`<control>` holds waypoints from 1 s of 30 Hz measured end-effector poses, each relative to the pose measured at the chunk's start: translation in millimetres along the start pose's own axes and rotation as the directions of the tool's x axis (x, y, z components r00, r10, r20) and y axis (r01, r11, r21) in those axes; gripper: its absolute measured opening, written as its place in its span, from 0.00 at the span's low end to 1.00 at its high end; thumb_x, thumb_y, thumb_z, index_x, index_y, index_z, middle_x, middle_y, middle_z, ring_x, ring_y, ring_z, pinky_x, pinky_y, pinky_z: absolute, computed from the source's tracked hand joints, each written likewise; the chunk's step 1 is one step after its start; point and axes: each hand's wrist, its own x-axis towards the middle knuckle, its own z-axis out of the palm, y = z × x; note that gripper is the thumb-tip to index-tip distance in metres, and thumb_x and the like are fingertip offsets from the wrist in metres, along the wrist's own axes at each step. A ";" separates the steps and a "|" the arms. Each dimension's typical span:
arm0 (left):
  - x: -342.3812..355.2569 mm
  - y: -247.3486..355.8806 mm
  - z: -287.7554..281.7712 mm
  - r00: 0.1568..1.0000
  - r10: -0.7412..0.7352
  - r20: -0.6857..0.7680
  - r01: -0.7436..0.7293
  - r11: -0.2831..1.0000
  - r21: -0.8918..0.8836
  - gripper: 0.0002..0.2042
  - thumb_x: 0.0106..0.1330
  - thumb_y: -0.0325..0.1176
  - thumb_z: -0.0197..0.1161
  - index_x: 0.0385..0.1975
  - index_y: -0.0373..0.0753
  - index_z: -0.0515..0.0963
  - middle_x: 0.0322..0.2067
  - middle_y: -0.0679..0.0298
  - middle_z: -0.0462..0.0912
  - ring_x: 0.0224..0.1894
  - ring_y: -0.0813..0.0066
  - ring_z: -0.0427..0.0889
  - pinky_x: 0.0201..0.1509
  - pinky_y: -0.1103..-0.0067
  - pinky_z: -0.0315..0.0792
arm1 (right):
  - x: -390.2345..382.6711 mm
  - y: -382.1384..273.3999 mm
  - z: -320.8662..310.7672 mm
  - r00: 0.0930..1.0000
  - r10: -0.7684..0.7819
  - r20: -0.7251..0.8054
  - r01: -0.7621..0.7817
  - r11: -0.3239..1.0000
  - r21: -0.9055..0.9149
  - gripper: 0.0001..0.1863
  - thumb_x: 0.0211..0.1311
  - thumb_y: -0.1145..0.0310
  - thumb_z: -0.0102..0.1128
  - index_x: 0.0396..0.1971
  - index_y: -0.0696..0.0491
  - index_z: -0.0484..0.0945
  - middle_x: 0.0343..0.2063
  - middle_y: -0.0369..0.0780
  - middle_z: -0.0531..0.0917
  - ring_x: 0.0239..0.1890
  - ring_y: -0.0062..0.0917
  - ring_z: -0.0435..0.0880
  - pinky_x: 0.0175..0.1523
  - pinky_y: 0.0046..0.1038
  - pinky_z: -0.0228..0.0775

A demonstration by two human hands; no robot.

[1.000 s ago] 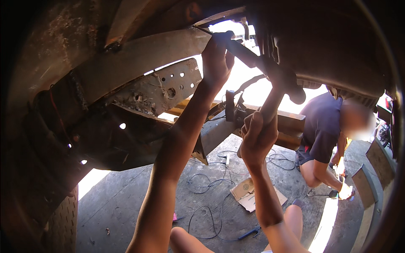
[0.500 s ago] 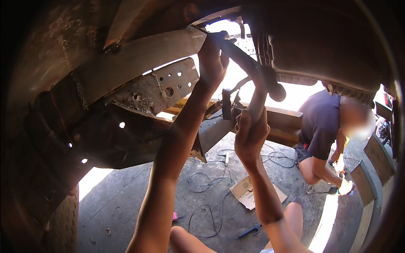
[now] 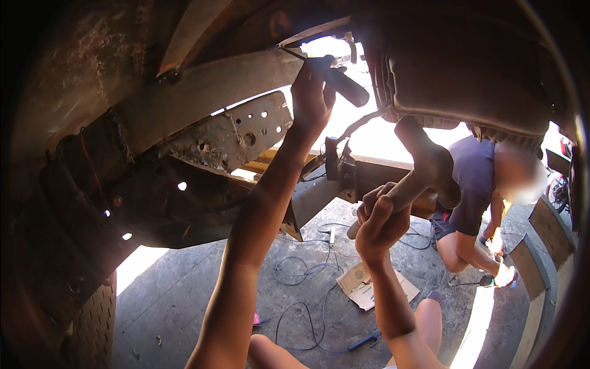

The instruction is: The person sits under a vehicle and uses a hammer and chisel to chip away at a metal frame section. A second person uses an angle grinder on a nearby part. The camera wearer then uses a welding torch to weld the frame.

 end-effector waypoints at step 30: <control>-0.2 -2.1 2.7 1.000 0.025 0.012 -0.026 0.999 0.027 0.21 0.54 0.13 0.64 0.49 0.34 0.77 0.39 0.54 0.81 0.38 0.58 0.85 0.41 0.73 0.81 | 2.6 1.1 -7.5 0.997 0.072 -0.024 -0.072 0.997 0.008 0.19 0.74 0.52 0.53 0.34 0.53 0.64 0.15 0.29 0.63 0.13 0.07 0.55 0.16 0.16 0.45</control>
